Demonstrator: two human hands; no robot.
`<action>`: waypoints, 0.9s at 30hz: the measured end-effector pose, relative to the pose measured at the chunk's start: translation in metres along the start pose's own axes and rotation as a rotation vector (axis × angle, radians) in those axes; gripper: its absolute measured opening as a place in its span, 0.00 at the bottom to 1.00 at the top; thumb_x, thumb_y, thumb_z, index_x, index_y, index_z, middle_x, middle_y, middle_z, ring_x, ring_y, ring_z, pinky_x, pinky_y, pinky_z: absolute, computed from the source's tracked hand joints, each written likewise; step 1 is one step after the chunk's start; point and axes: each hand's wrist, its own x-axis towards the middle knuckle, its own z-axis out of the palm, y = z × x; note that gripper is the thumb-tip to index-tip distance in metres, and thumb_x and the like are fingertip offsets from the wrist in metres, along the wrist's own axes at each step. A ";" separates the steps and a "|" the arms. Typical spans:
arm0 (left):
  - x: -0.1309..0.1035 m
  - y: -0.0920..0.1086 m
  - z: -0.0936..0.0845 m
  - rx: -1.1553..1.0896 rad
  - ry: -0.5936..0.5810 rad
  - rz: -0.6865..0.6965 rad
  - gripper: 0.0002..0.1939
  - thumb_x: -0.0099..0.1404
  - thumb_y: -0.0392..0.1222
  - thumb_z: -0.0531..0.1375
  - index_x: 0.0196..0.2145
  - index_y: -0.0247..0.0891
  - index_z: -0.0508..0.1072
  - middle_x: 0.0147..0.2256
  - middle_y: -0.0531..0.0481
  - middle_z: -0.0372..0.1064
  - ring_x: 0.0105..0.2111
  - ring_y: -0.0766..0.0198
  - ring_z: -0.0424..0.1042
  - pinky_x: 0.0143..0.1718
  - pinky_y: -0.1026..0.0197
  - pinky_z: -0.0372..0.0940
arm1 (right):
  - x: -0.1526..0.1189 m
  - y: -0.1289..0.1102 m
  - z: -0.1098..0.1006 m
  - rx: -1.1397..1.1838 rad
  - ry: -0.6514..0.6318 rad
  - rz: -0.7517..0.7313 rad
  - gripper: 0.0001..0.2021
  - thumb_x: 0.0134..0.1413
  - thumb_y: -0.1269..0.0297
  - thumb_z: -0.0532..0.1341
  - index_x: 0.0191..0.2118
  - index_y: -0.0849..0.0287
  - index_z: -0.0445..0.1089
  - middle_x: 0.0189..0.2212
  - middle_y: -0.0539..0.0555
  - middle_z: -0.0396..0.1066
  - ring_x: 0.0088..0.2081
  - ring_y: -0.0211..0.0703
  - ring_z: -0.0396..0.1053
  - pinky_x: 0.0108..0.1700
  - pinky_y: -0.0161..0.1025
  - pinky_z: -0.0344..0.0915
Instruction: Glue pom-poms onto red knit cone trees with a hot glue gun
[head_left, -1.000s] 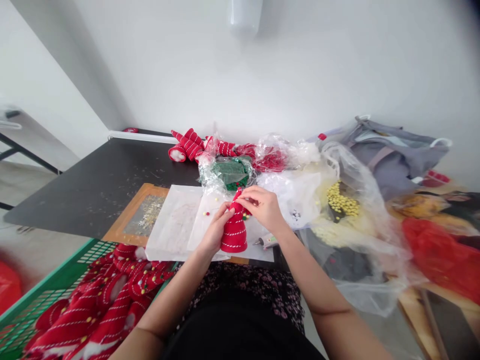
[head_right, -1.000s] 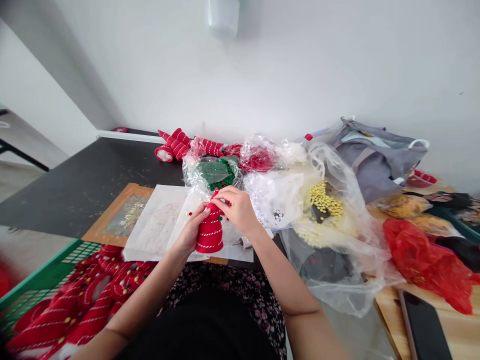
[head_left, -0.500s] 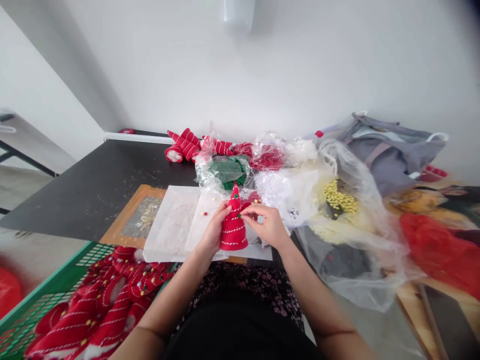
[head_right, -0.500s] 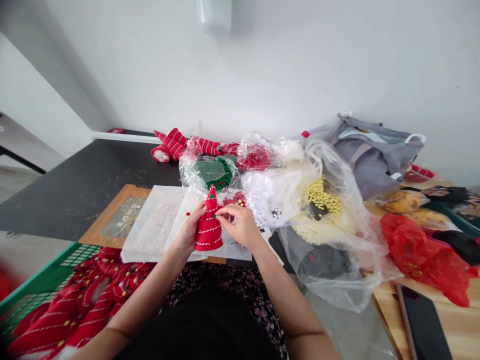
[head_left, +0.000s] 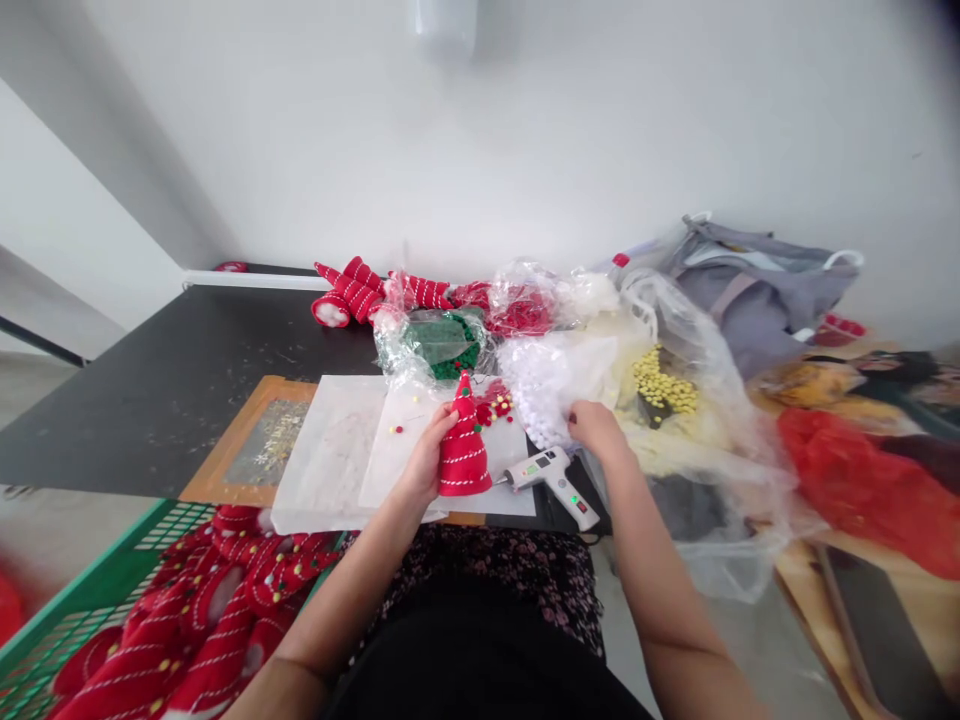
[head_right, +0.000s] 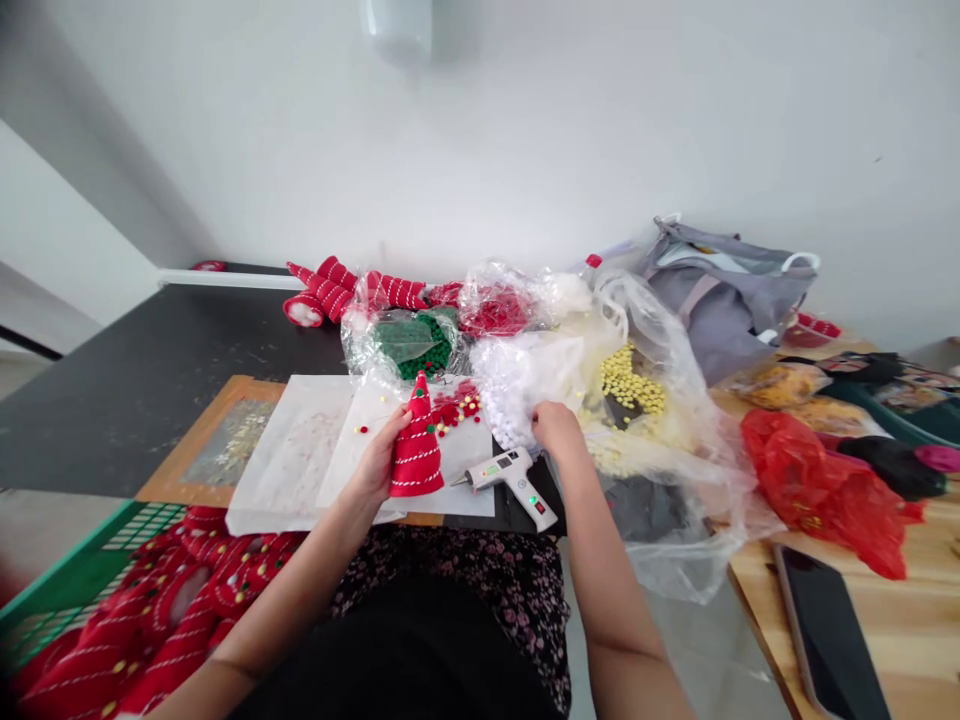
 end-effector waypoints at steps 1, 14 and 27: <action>0.001 -0.001 0.001 -0.006 -0.002 -0.004 0.21 0.52 0.48 0.74 0.40 0.40 0.73 0.31 0.55 0.75 0.26 0.64 0.72 0.30 0.62 0.67 | 0.001 -0.002 0.004 -0.002 -0.005 0.004 0.13 0.53 0.77 0.62 0.35 0.56 0.83 0.36 0.61 0.83 0.43 0.52 0.80 0.44 0.38 0.69; 0.005 -0.004 0.000 0.001 0.021 -0.024 0.22 0.52 0.48 0.75 0.41 0.40 0.73 0.32 0.54 0.76 0.28 0.62 0.74 0.32 0.61 0.67 | -0.044 -0.023 -0.023 0.659 0.429 -0.113 0.09 0.56 0.66 0.63 0.44 0.57 0.75 0.35 0.54 0.80 0.28 0.42 0.71 0.37 0.39 0.70; -0.001 0.000 -0.003 0.022 -0.048 0.062 0.18 0.56 0.48 0.72 0.40 0.39 0.73 0.32 0.54 0.76 0.30 0.62 0.75 0.33 0.63 0.67 | -0.080 -0.112 -0.020 0.879 0.284 -0.725 0.05 0.65 0.67 0.64 0.41 0.55 0.79 0.36 0.53 0.82 0.29 0.40 0.74 0.33 0.36 0.70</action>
